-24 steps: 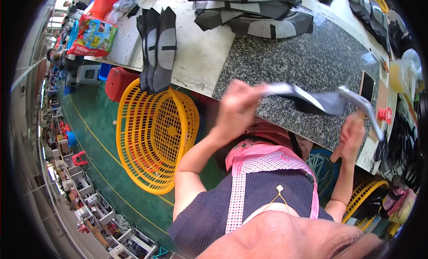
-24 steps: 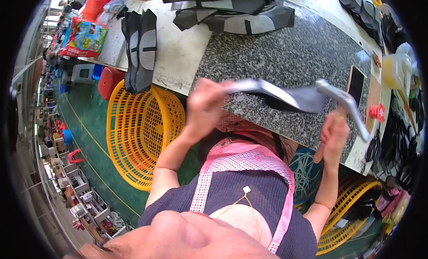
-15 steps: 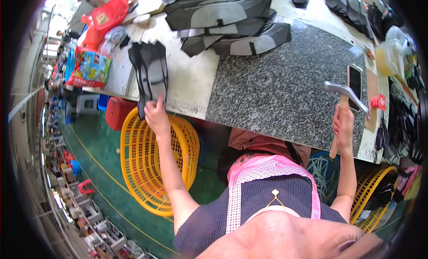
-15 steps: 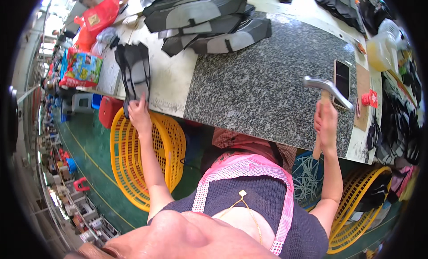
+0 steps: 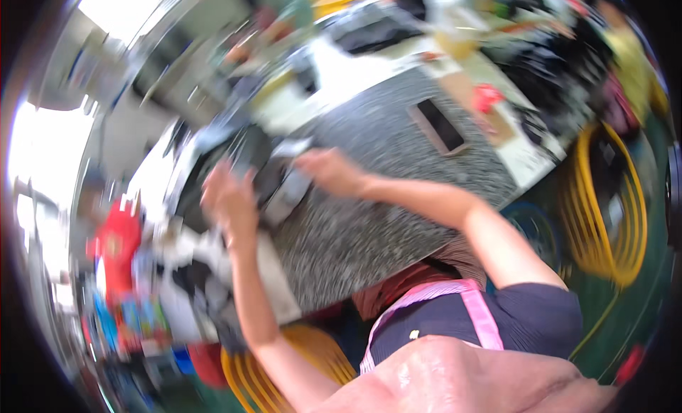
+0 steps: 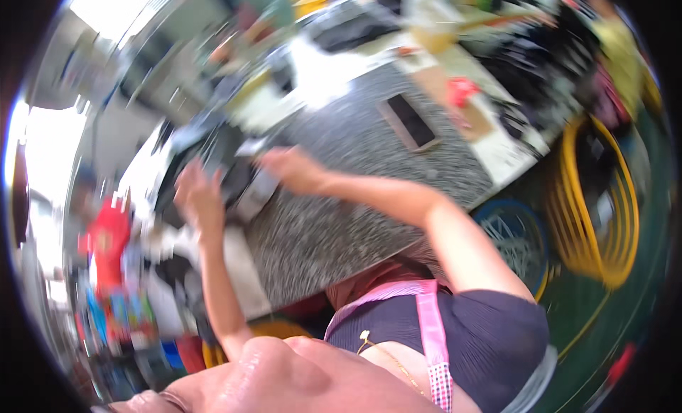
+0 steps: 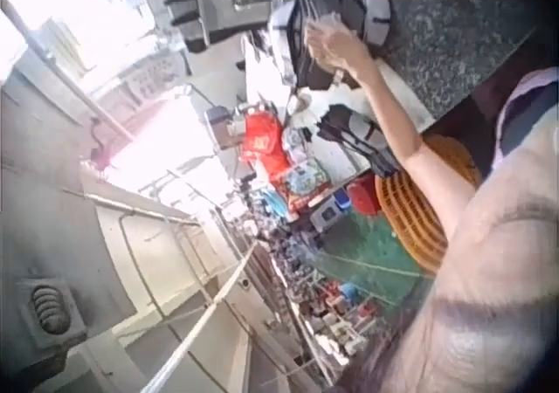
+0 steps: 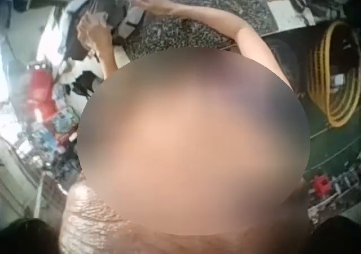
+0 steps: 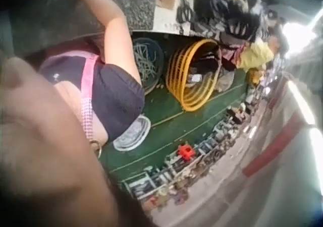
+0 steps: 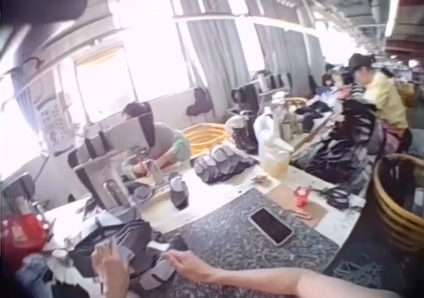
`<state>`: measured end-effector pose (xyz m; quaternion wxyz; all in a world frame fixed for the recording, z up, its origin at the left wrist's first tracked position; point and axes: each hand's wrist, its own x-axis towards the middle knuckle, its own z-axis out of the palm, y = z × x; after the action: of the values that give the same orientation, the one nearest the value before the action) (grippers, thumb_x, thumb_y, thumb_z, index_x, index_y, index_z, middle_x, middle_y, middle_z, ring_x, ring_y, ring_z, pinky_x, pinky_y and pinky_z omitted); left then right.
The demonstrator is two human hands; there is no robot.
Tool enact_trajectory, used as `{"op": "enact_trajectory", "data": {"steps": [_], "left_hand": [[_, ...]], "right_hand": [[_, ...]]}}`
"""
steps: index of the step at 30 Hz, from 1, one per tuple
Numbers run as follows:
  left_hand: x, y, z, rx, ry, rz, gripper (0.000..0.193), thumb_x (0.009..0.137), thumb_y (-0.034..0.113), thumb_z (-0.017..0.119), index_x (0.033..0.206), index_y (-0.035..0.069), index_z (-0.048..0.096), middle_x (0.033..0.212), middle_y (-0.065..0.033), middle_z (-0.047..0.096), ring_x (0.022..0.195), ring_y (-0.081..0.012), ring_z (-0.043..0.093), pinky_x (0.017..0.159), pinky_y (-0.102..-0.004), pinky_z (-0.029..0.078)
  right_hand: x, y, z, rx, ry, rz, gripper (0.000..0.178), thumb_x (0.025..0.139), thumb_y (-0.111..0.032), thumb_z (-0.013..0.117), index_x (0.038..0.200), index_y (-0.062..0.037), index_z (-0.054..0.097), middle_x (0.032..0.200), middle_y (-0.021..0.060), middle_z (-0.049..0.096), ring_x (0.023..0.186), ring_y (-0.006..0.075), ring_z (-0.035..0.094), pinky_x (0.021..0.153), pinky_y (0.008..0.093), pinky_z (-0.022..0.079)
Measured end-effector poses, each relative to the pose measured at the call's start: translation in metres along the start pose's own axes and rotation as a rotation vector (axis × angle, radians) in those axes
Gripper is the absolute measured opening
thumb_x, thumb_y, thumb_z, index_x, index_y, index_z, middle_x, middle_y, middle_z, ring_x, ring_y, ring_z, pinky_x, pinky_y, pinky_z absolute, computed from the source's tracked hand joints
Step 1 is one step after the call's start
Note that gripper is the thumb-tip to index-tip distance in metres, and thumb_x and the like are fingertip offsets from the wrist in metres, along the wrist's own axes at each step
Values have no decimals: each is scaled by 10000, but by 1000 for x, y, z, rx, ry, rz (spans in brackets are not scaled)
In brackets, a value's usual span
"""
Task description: Hammering and assembling shoe upper components on a factory workbench.
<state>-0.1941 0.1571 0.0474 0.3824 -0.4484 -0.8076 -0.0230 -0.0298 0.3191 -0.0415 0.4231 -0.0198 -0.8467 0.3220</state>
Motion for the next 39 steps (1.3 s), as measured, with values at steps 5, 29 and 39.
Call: {"op": "enact_trajectory", "data": {"steps": [5,29,39], "left_hand": [[10,-1,11,35,-174,22,309,801,301,773,979,75,660,1058,-103,630,1102,-319,583,917,-447,459],[-9,-49,-8,-789,-133,233,202,917,7,558,1098,43,639,1088,-156,663,1053,-328,625,937,-405,488],[-16,-26,-12,-735,-128,269,111,913,85,654,1021,59,646,961,-113,672,1052,-314,641,1073,-506,442]], "right_hand": [[14,-24,4,220,-68,355,411,1055,-376,471,974,-6,629,855,247,640,806,426,634,708,485,487],[-7,-20,-20,300,241,216,344,1021,-194,499,1323,-82,620,843,187,666,698,195,628,660,389,513],[36,-8,31,270,-71,293,475,1067,-397,460,880,25,571,705,266,599,662,464,590,591,500,428]]}}
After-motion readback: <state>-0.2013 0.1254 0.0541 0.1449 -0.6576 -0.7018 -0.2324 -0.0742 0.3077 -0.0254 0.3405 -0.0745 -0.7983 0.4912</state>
